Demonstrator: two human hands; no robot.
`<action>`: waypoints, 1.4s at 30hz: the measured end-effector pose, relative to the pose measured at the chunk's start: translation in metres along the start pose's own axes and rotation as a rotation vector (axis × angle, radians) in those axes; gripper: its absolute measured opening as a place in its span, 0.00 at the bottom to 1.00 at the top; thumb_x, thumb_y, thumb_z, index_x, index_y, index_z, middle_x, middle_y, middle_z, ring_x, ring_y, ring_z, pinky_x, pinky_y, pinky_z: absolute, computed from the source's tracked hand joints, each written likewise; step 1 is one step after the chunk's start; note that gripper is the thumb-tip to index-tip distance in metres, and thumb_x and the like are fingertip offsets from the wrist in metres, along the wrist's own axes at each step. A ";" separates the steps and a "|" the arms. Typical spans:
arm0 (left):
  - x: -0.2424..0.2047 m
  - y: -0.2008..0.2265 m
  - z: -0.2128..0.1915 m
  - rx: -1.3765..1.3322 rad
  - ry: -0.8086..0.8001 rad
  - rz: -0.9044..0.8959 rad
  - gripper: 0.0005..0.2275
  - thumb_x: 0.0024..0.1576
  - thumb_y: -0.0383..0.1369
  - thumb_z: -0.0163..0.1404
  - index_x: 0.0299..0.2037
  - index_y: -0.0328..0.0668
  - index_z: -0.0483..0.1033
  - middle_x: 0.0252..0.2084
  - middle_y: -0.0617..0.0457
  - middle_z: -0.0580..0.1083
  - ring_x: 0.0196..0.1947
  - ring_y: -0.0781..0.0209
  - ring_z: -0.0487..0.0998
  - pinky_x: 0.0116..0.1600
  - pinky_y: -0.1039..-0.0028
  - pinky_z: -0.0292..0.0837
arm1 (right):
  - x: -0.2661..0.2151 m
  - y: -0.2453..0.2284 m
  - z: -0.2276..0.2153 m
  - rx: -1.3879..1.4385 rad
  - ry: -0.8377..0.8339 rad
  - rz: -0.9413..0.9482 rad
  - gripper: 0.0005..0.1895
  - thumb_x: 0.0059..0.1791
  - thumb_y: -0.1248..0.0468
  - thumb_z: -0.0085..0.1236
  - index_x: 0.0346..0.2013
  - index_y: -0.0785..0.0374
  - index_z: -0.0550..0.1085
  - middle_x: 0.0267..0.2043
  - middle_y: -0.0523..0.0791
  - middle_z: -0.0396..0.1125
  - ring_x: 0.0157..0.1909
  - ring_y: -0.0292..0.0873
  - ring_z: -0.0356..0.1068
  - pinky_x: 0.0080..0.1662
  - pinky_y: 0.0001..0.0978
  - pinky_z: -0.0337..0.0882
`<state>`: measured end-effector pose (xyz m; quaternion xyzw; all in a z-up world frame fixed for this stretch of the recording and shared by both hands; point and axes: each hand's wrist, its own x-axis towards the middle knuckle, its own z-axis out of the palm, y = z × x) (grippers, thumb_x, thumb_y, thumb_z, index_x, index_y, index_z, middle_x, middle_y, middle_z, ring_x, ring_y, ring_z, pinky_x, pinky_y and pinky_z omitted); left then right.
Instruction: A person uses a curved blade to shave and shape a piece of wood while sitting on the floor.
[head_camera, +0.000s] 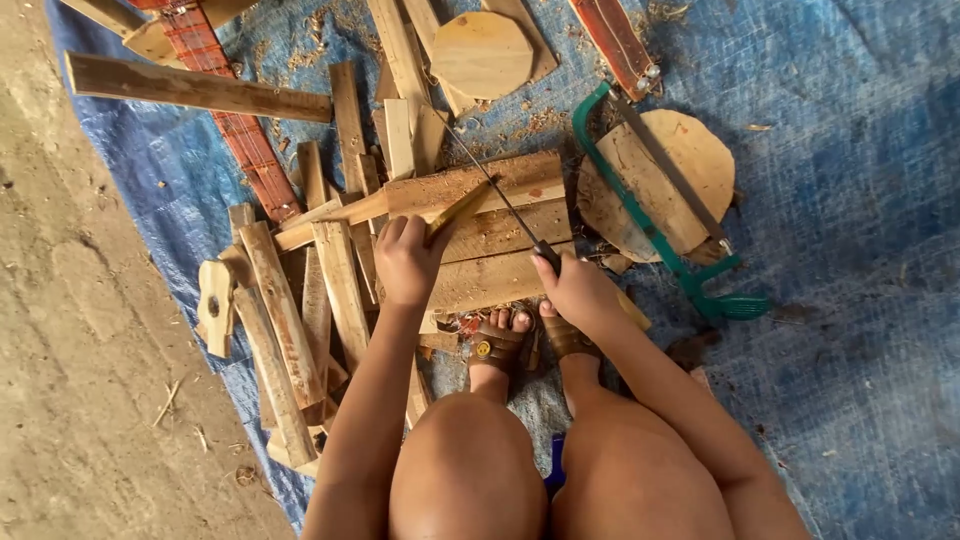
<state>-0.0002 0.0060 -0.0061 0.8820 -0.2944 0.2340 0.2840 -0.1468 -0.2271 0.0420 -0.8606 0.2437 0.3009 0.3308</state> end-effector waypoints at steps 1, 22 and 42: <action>-0.008 -0.010 -0.002 0.006 -0.007 0.005 0.23 0.48 0.45 0.71 0.22 0.45 0.65 0.21 0.54 0.63 0.22 0.51 0.73 0.30 0.73 0.73 | -0.015 -0.009 -0.008 0.009 -0.005 -0.003 0.38 0.59 0.39 0.31 0.50 0.74 0.72 0.33 0.58 0.75 0.35 0.55 0.79 0.29 0.40 0.76; -0.037 -0.025 -0.041 -0.276 -0.023 -0.048 0.20 0.46 0.42 0.72 0.29 0.37 0.74 0.25 0.49 0.66 0.22 0.49 0.70 0.30 0.66 0.69 | -0.023 0.026 0.000 0.777 -0.338 -0.272 0.23 0.60 0.53 0.37 0.30 0.67 0.69 0.11 0.52 0.65 0.08 0.47 0.67 0.17 0.32 0.66; -0.034 -0.032 -0.036 -0.364 -0.028 -0.006 0.21 0.46 0.44 0.71 0.28 0.36 0.73 0.23 0.49 0.64 0.21 0.48 0.68 0.29 0.65 0.68 | -0.001 0.062 0.017 0.860 -0.500 -0.333 0.28 0.61 0.50 0.31 0.31 0.69 0.69 0.12 0.53 0.64 0.08 0.46 0.66 0.15 0.34 0.68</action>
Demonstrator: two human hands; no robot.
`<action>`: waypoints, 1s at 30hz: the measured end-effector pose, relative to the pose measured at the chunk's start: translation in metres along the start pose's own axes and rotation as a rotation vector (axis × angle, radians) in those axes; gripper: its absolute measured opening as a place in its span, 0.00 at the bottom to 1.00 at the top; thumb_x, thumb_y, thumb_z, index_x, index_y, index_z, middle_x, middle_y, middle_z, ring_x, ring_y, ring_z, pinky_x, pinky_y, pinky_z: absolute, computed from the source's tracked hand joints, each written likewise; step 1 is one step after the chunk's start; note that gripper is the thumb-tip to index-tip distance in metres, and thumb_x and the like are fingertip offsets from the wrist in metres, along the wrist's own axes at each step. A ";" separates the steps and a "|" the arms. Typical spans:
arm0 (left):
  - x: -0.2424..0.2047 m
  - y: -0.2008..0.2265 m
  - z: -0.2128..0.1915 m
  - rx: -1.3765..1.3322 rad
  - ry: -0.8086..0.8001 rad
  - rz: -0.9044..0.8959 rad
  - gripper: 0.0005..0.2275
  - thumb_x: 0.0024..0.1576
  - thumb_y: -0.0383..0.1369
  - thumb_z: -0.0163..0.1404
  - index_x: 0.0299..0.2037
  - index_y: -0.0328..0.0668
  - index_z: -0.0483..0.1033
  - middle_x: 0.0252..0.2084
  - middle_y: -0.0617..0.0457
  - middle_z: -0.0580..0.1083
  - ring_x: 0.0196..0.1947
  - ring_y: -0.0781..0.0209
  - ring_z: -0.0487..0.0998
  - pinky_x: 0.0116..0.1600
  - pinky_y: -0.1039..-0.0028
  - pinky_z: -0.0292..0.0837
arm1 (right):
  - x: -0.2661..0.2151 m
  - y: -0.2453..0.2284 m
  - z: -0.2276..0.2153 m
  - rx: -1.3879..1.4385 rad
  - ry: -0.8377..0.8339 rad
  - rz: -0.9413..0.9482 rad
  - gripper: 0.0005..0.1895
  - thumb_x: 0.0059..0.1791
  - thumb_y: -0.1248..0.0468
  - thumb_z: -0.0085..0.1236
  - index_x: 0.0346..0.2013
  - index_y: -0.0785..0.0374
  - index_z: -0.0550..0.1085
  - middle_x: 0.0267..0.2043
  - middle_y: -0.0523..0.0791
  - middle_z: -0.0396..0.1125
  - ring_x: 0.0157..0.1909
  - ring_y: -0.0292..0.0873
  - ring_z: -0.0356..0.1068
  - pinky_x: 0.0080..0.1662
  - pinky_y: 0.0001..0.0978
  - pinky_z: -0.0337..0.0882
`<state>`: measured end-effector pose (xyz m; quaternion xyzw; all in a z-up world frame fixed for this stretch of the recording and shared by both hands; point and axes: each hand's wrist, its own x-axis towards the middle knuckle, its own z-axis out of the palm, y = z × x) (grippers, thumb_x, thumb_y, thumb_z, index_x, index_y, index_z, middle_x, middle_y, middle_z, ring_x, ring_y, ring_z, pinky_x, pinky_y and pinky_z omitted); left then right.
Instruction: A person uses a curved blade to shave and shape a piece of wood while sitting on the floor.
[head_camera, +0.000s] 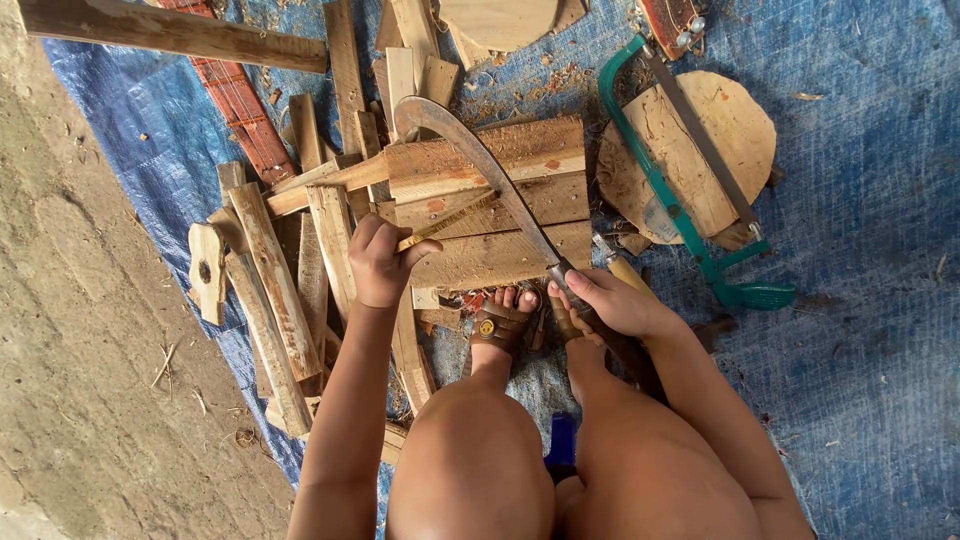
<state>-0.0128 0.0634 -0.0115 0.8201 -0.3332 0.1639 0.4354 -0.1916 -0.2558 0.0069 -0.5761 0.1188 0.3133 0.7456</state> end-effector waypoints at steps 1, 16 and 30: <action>0.001 0.001 0.000 -0.001 0.000 0.000 0.21 0.46 0.44 0.71 0.28 0.36 0.73 0.23 0.49 0.64 0.21 0.48 0.68 0.29 0.65 0.68 | -0.003 -0.005 0.003 -0.001 0.001 0.000 0.28 0.61 0.50 0.31 0.31 0.69 0.69 0.12 0.53 0.64 0.08 0.46 0.66 0.15 0.34 0.68; 0.039 0.035 0.049 0.368 -0.113 0.144 0.22 0.49 0.46 0.68 0.23 0.45 0.67 0.22 0.53 0.65 0.24 0.53 0.73 0.30 0.72 0.71 | -0.037 -0.059 0.032 -0.353 0.531 0.118 0.22 0.59 0.51 0.44 0.34 0.66 0.73 0.15 0.49 0.69 0.15 0.44 0.71 0.23 0.33 0.71; 0.039 0.025 0.061 0.554 -0.086 0.155 0.22 0.52 0.53 0.65 0.23 0.50 0.68 0.20 0.58 0.65 0.22 0.59 0.75 0.27 0.77 0.71 | 0.015 -0.037 0.019 -0.447 0.510 0.375 0.39 0.58 0.40 0.32 0.50 0.77 0.72 0.24 0.52 0.75 0.22 0.47 0.75 0.33 0.42 0.76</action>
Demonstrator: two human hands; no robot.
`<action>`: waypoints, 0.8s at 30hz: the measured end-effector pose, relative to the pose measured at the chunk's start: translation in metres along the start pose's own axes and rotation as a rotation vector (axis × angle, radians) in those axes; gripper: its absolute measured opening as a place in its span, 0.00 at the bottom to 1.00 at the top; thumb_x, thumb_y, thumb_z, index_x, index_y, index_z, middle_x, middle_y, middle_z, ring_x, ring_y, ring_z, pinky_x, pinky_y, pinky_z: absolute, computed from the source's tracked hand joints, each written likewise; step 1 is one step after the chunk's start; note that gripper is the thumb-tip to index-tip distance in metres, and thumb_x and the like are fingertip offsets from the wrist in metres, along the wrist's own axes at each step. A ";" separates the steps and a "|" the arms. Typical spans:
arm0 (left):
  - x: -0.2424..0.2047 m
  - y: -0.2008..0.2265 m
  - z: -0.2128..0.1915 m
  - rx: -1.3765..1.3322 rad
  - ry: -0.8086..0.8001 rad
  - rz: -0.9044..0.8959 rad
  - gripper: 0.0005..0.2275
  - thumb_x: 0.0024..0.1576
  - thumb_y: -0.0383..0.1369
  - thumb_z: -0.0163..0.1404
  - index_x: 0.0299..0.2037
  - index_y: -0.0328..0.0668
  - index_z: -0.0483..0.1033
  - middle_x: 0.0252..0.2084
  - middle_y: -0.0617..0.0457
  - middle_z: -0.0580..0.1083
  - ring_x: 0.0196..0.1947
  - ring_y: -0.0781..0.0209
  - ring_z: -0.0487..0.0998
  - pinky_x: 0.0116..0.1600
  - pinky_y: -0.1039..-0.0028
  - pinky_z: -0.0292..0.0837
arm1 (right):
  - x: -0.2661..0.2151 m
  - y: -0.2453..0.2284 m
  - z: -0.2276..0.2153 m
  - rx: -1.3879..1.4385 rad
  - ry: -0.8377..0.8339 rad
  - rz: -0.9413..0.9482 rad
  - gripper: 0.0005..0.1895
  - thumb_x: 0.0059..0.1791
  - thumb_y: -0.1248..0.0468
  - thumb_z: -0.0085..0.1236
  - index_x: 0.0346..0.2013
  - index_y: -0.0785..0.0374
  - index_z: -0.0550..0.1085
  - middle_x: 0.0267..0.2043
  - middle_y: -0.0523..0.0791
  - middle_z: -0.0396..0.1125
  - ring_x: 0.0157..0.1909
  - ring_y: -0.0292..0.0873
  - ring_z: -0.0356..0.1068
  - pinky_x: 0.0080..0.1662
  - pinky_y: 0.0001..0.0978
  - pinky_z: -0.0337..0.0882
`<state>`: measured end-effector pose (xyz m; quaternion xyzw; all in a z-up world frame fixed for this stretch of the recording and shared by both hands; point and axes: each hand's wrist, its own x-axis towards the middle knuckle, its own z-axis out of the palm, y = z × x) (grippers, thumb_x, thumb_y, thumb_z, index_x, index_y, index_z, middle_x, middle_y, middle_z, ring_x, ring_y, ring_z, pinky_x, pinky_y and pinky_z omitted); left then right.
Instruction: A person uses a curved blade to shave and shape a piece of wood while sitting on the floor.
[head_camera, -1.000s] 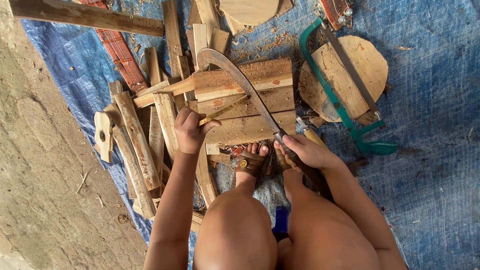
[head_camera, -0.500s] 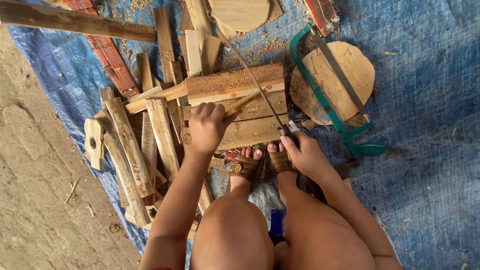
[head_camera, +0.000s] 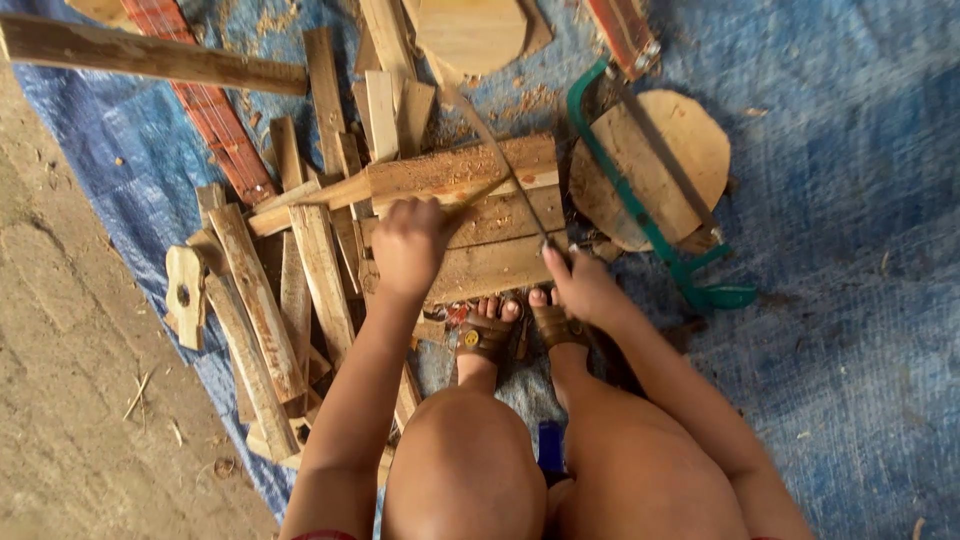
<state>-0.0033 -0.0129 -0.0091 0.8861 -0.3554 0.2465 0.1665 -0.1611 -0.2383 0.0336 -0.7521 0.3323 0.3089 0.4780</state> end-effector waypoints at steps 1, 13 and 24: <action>0.007 0.001 0.000 -0.001 0.020 0.006 0.22 0.52 0.53 0.65 0.23 0.50 0.68 0.20 0.58 0.65 0.22 0.59 0.75 0.27 0.77 0.71 | -0.010 -0.006 -0.006 -0.002 0.017 -0.012 0.39 0.58 0.40 0.32 0.50 0.77 0.72 0.24 0.52 0.75 0.22 0.47 0.75 0.33 0.42 0.76; 0.010 -0.031 -0.030 -0.120 0.037 -0.094 0.25 0.47 0.48 0.72 0.20 0.45 0.65 0.19 0.54 0.64 0.19 0.53 0.74 0.27 0.73 0.72 | 0.002 -0.005 0.000 0.379 -0.224 -0.141 0.32 0.60 0.45 0.35 0.29 0.70 0.70 0.16 0.54 0.67 0.13 0.46 0.68 0.23 0.35 0.68; 0.013 -0.030 -0.033 -0.204 0.014 -0.191 0.24 0.45 0.44 0.72 0.21 0.42 0.65 0.19 0.51 0.64 0.19 0.49 0.73 0.28 0.71 0.71 | 0.010 0.011 0.001 0.354 -0.139 -0.267 0.29 0.61 0.48 0.37 0.32 0.69 0.73 0.13 0.51 0.65 0.13 0.46 0.69 0.31 0.37 0.72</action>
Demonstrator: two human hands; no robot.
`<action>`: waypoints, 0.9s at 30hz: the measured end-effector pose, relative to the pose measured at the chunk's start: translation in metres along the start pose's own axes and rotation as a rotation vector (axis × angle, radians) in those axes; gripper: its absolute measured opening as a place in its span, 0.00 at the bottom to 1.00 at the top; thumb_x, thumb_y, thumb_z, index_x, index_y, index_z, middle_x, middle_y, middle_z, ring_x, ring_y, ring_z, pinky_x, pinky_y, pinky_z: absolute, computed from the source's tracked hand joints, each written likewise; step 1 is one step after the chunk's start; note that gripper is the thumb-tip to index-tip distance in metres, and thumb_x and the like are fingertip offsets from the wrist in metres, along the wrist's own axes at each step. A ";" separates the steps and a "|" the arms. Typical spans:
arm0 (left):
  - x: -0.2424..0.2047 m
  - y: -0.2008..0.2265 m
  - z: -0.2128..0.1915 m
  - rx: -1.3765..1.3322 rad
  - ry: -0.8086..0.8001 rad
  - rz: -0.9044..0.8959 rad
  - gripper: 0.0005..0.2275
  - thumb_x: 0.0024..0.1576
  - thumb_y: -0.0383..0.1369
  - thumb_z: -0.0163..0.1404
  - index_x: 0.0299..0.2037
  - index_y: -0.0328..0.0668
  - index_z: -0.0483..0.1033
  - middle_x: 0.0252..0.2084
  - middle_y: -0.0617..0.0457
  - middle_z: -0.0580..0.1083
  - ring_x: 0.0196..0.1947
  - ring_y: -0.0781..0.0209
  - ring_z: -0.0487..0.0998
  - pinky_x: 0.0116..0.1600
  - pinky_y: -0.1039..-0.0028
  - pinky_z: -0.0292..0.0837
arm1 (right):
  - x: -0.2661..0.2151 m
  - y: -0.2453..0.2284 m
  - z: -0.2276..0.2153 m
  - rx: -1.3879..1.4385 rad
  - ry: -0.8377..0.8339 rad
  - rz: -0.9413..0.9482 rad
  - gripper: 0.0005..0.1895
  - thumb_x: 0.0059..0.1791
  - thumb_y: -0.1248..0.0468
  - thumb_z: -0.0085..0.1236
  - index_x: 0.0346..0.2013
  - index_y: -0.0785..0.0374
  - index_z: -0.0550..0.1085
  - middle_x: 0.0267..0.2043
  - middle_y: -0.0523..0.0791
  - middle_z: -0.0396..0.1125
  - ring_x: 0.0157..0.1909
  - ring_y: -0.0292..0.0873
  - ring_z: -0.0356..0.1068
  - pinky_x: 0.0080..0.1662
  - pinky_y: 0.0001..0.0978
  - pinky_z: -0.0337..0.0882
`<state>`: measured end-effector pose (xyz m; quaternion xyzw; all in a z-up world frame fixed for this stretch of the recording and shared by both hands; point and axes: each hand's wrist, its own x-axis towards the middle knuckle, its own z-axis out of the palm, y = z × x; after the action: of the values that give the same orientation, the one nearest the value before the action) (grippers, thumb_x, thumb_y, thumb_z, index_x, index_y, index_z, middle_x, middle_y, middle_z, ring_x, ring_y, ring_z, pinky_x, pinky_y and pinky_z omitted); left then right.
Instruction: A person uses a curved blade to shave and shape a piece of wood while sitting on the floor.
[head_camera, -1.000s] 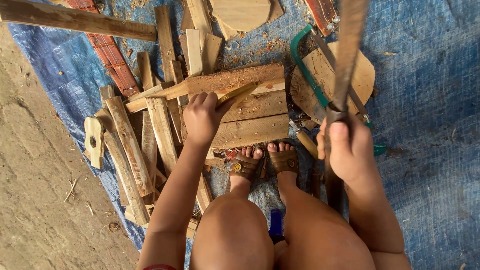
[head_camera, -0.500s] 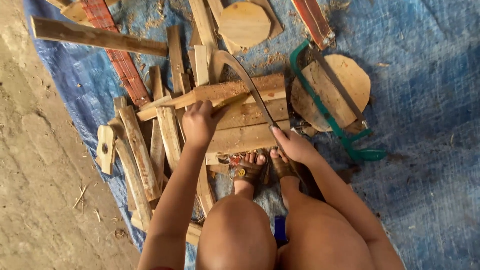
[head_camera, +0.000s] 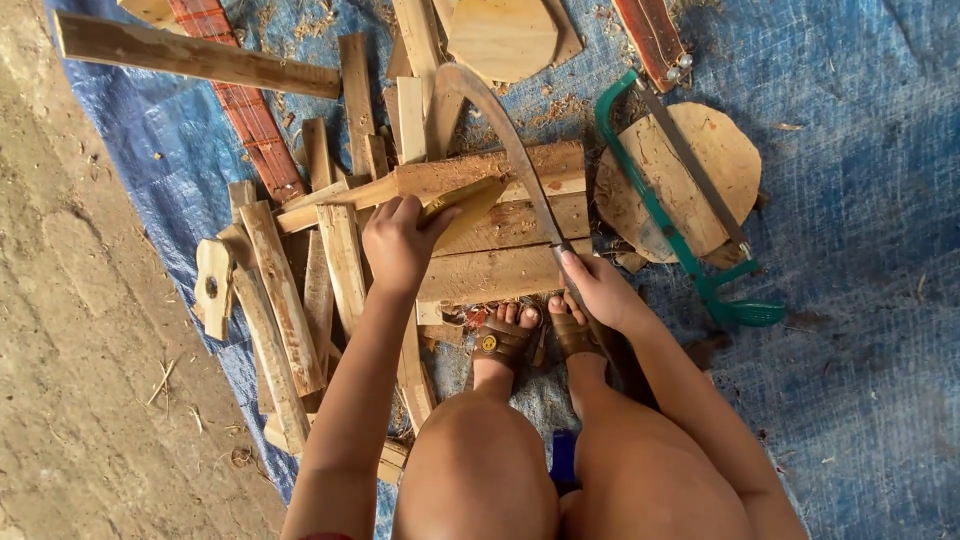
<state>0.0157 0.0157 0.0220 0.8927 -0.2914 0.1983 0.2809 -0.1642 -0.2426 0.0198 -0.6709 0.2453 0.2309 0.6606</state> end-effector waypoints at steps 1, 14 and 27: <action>0.000 0.002 -0.001 0.002 0.001 -0.004 0.24 0.45 0.44 0.72 0.21 0.42 0.65 0.19 0.51 0.64 0.19 0.49 0.73 0.28 0.71 0.71 | -0.004 -0.007 0.000 -0.003 -0.004 0.001 0.29 0.61 0.48 0.37 0.32 0.69 0.73 0.13 0.51 0.65 0.13 0.46 0.69 0.31 0.37 0.72; -0.001 0.009 0.004 0.032 0.024 -0.032 0.25 0.44 0.45 0.73 0.21 0.42 0.66 0.19 0.51 0.64 0.20 0.50 0.74 0.28 0.70 0.72 | -0.071 -0.125 -0.007 -0.211 0.405 -0.335 0.26 0.58 0.49 0.34 0.26 0.61 0.70 0.11 0.46 0.63 0.15 0.45 0.67 0.28 0.34 0.69; -0.022 0.014 0.024 0.060 -0.029 -0.106 0.25 0.51 0.54 0.66 0.25 0.45 0.67 0.22 0.50 0.68 0.22 0.48 0.78 0.28 0.69 0.74 | -0.011 -0.035 0.005 -0.594 0.090 0.181 0.38 0.61 0.47 0.30 0.60 0.87 0.63 0.24 0.51 0.74 0.29 0.47 0.77 0.33 0.37 0.76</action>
<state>-0.0050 0.0000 -0.0024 0.9176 -0.2415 0.1787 0.2601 -0.1500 -0.2373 0.0540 -0.8197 0.2547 0.3202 0.4009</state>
